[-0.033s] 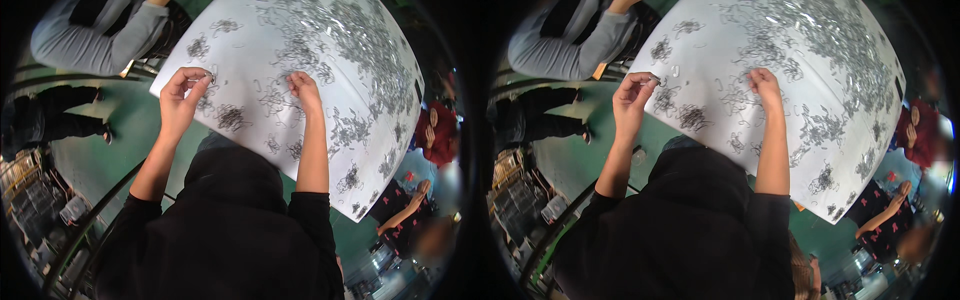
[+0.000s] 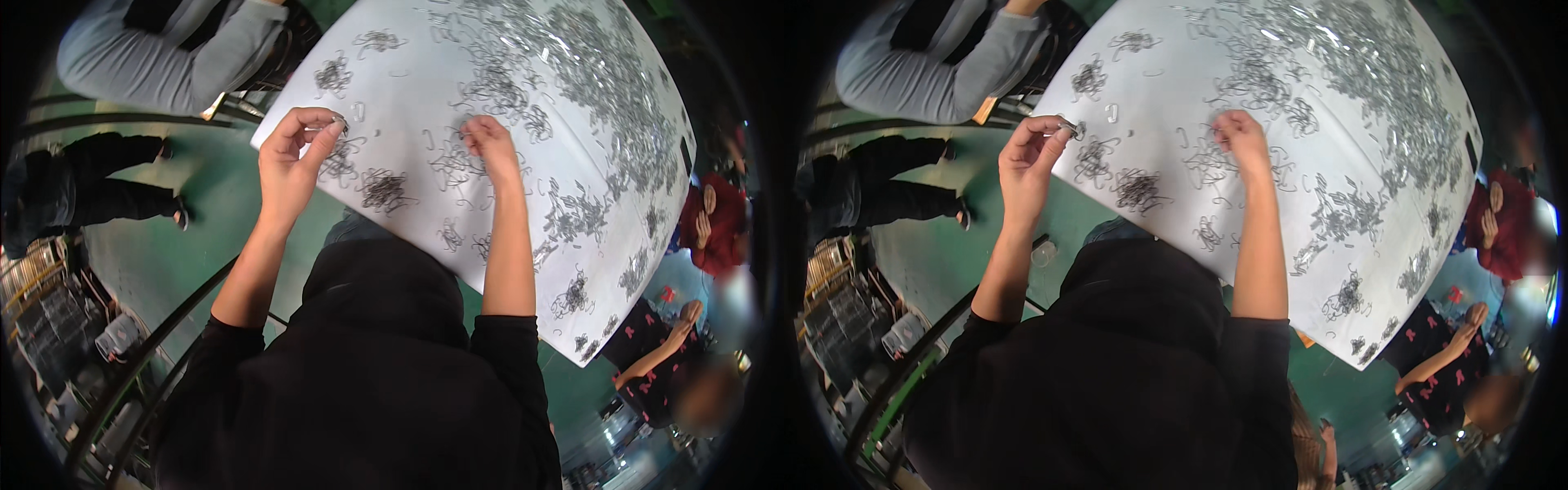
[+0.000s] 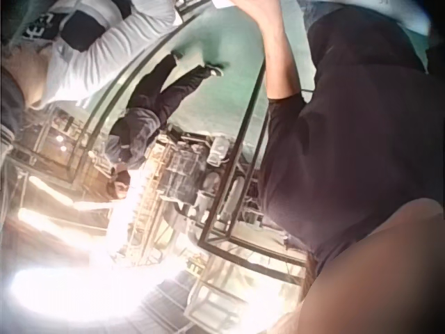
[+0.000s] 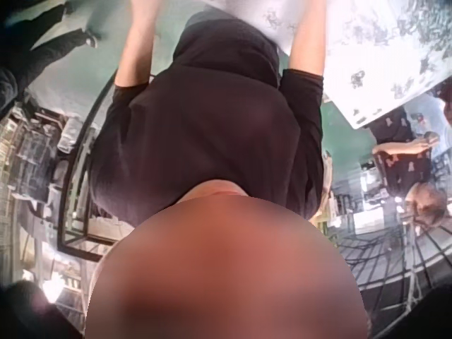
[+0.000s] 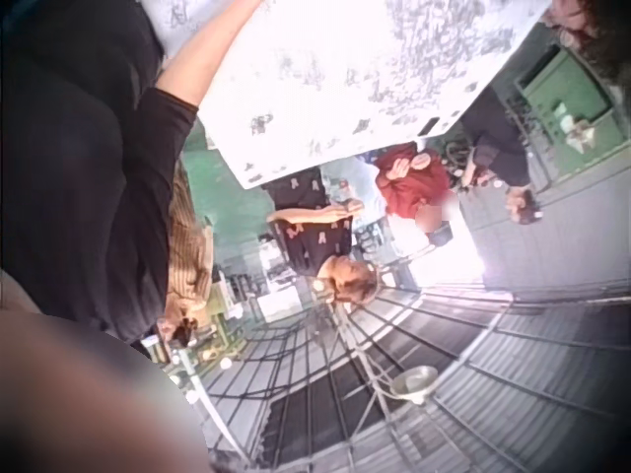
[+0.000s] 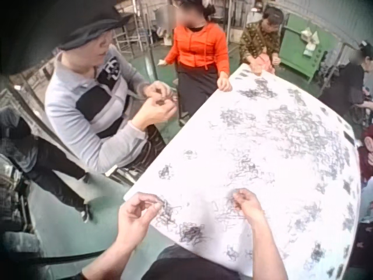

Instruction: The person repeatedly picks up small metal paperclips from a large white board and links them together by hand to form a chain. The person occasionally lifts the growing chain and places it on a nearby metal frame. Other people are also working on the same board, performing similar actions.

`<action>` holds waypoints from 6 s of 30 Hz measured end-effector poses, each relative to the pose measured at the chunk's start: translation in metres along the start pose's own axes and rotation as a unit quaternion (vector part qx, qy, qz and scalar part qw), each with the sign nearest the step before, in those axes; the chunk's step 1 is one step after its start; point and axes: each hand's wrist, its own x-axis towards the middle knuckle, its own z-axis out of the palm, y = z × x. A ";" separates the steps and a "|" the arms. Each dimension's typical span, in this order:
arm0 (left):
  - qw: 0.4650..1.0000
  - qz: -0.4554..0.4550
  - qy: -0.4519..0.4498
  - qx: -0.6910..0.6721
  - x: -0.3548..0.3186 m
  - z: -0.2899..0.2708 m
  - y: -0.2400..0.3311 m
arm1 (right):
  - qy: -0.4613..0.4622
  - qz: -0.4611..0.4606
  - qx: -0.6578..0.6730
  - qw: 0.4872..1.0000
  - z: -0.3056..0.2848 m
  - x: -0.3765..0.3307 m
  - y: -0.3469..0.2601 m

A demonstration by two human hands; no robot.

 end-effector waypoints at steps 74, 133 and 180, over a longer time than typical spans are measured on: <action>0.975 0.147 -0.160 0.044 -0.036 0.103 -0.007 | 0.083 -0.225 0.040 0.970 0.039 -0.159 -0.063; 0.904 0.025 -0.389 0.174 0.025 0.302 -0.115 | 0.425 -0.240 0.026 0.872 -0.020 -0.249 0.003; 0.981 0.042 -0.184 0.052 0.026 0.074 -0.018 | 0.217 -0.174 -0.392 0.877 0.013 0.002 -0.008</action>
